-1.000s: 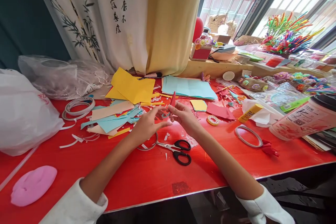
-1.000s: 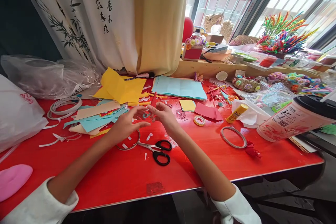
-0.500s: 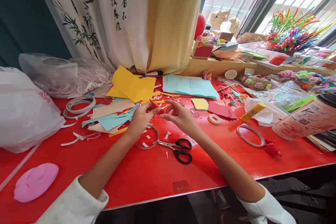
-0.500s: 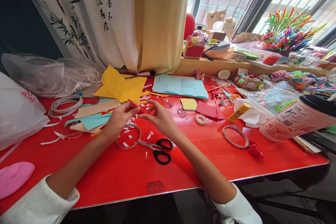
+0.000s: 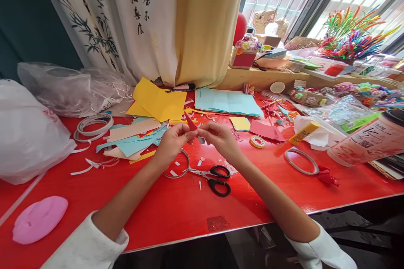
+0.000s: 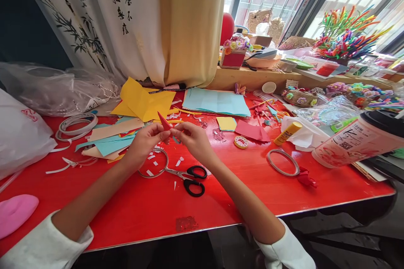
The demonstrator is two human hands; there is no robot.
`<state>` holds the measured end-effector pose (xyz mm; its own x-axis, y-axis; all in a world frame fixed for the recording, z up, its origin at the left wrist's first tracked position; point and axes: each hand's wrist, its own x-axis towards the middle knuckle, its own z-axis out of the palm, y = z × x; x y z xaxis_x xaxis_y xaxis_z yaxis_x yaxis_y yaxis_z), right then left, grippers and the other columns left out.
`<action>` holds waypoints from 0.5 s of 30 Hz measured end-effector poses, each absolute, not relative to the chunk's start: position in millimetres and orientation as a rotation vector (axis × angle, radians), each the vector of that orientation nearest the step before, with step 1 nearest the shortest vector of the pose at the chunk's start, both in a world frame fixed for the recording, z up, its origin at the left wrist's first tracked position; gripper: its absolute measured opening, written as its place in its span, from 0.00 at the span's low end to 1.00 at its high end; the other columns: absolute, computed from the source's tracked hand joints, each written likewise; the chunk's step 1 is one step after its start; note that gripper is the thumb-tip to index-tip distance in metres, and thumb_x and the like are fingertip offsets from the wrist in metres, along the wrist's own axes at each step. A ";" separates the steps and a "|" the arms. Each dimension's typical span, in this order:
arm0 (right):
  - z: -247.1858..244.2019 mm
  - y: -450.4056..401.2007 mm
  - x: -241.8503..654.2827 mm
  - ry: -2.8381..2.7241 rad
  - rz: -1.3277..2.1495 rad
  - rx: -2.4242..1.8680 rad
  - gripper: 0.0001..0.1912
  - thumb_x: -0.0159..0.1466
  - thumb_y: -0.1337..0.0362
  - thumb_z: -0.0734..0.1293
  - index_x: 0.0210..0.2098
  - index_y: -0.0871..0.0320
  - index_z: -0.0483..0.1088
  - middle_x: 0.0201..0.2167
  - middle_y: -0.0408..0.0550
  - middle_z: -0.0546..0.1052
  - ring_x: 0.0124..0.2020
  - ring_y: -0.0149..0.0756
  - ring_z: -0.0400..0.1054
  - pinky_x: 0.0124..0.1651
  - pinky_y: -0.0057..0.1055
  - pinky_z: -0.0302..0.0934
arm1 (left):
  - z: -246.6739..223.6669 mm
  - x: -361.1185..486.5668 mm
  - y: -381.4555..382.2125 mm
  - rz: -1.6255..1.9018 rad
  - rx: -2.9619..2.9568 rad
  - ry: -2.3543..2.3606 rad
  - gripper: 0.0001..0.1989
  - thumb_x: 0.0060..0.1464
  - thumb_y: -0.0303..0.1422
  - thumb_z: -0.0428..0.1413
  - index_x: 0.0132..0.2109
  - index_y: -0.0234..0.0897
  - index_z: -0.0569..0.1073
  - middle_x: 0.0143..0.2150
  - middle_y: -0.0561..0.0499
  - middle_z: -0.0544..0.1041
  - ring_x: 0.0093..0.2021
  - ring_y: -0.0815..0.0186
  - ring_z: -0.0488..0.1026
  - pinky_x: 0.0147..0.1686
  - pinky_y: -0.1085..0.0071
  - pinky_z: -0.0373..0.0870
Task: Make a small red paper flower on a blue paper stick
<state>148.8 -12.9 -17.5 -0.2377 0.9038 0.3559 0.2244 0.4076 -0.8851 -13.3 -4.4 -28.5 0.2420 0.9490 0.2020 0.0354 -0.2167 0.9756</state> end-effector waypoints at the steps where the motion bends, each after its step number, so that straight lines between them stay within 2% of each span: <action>1: -16.4 -11.6 150.0 -1.703 0.948 -0.992 0.14 0.61 0.56 0.61 0.28 0.60 0.68 0.24 0.43 0.69 0.22 0.25 0.58 0.25 0.25 0.53 | -29.0 -14.2 -3.8 1.163 1.511 0.983 0.12 0.49 0.40 0.56 0.29 0.35 0.66 0.24 0.55 0.68 0.28 0.71 0.65 0.32 0.73 0.62; 4: -13.2 -9.9 151.9 -1.657 0.955 -1.034 0.16 0.61 0.54 0.60 0.31 0.60 0.70 0.26 0.44 0.71 0.21 0.24 0.58 0.23 0.24 0.52 | -31.2 -16.9 -2.8 1.162 1.552 1.018 0.12 0.51 0.40 0.55 0.30 0.35 0.66 0.24 0.55 0.67 0.27 0.71 0.64 0.32 0.73 0.61; 10: -14.3 -15.5 148.1 -1.785 0.876 -0.969 0.10 0.60 0.58 0.63 0.32 0.59 0.70 0.24 0.42 0.70 0.23 0.25 0.60 0.26 0.25 0.55 | -34.1 -18.1 -3.4 1.079 1.793 1.065 0.14 0.52 0.41 0.53 0.27 0.36 0.62 0.25 0.56 0.65 0.27 0.71 0.62 0.28 0.74 0.59; 15: -21.0 -14.4 148.6 -1.879 0.588 -1.026 0.07 0.62 0.64 0.62 0.29 0.59 0.68 0.24 0.43 0.70 0.24 0.27 0.60 0.28 0.25 0.55 | -27.4 -19.9 -2.6 0.931 2.016 1.109 0.12 0.50 0.41 0.55 0.31 0.37 0.66 0.31 0.54 0.70 0.32 0.68 0.66 0.32 0.72 0.61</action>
